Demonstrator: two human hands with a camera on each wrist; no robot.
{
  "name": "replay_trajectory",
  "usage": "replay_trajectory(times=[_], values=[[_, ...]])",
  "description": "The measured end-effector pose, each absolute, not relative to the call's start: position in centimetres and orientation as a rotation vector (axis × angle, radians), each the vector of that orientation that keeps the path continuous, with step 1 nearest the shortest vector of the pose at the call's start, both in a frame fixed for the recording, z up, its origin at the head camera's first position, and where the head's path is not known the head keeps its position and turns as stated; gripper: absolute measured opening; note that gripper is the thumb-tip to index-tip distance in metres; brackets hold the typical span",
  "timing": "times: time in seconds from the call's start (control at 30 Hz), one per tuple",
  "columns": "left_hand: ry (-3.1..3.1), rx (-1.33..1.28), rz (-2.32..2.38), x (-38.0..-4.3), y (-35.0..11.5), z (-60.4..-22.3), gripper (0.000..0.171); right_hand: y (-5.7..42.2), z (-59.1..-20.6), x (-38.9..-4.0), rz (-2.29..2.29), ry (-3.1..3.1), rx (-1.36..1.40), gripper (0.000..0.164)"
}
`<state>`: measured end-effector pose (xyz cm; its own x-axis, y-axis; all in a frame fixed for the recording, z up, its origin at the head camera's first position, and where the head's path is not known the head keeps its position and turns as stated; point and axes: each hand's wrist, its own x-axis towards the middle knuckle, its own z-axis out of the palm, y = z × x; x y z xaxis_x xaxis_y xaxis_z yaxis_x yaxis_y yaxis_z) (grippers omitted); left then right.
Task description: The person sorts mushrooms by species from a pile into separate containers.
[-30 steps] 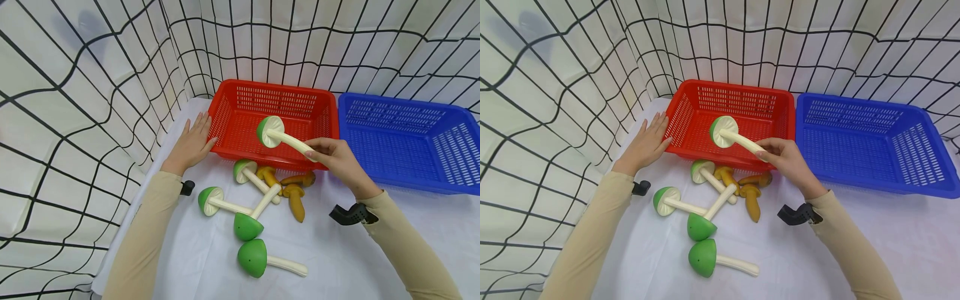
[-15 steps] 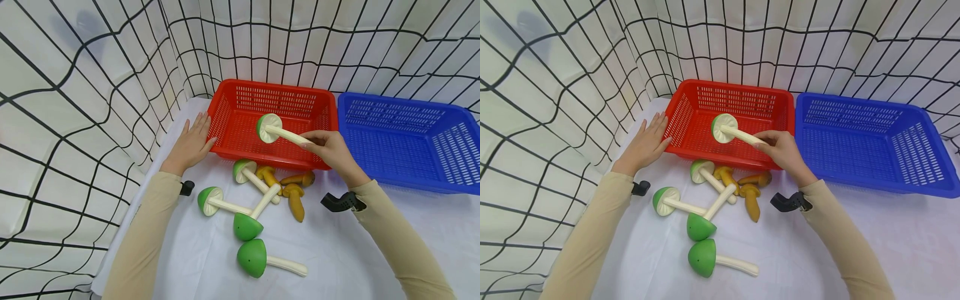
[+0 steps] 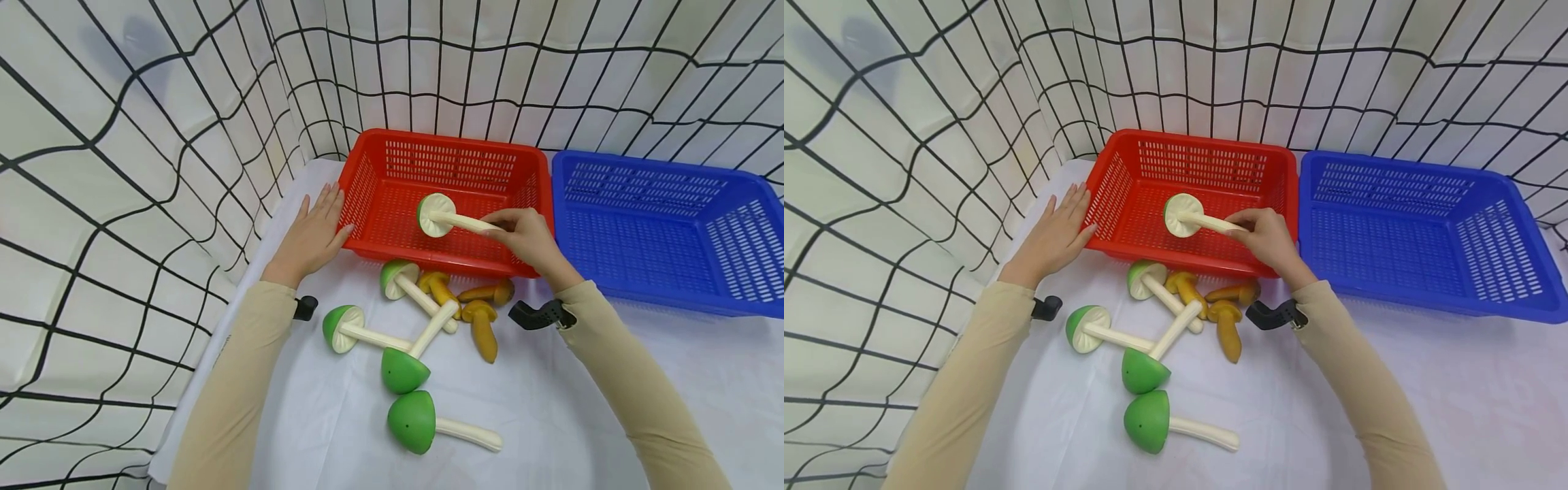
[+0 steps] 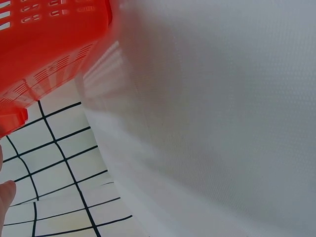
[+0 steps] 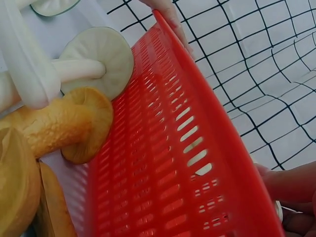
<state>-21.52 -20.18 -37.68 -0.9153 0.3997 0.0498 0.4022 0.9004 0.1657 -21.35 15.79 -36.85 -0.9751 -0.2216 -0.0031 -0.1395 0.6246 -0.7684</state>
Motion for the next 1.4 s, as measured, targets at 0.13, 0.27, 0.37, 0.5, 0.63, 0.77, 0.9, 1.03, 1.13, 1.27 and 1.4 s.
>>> replay_trajectory(times=[0.13, 0.27, 0.37, 0.5, 0.63, 0.77, 0.9, 1.03, 1.13, 1.27, 1.4], values=[[-3.043, -0.638, -0.268, -21.5, -20.3, -37.8, 0.067, 15.1, -37.0, -21.6, -1.248, 2.738, -0.347, 0.023], [-3.038, -0.649, -0.273, -21.6, -20.2, -37.8, 0.067, 14.6, -37.2, -21.9, -1.195, 2.720, -0.351, 0.021], [-3.040, -0.651, -0.270, -21.6, -20.1, -37.8, 0.067, 14.4, -37.3, -22.0, -1.148, 2.713, -0.358, 0.019], [-3.039, -0.645, -0.269, -21.5, -20.2, -37.7, 0.067, 14.3, -37.4, -22.2, -1.093, 2.702, -0.352, 0.019], [-3.033, -0.644, -0.280, -21.4, -20.1, -37.6, 0.066, 14.4, -37.4, -22.2, -1.020, 2.684, -0.337, 0.021], [-3.029, -0.647, -0.284, -21.4, -20.1, -37.6, 0.066, 14.4, -37.3, -22.1, -0.979, 2.683, -0.348, 0.021], [-3.028, -0.650, -0.284, -21.5, -20.1, -37.7, 0.066, 14.6, -37.2, -21.9, -0.970, 2.693, -0.377, 0.024], [-3.034, -0.647, -0.278, -21.5, -20.1, -37.7, 0.067, 14.7, -37.0, -21.7, -0.986, 2.728, -0.384, 0.024], [-3.038, -0.644, -0.272, -21.5, -20.1, -37.8, 0.067, 15.0, -36.8, -21.4, -1.022, 2.749, -0.372, 0.023], [-3.036, -0.640, -0.272, -21.5, -20.1, -37.8, 0.067, 15.6, -36.4, -20.9, -1.077, 2.761, -0.362, 0.022], [-3.032, -0.641, -0.280, -21.5, -20.1, -37.7, 0.067, 16.0, -36.0, -20.1, -1.133, 2.769, -0.381, 0.023]])
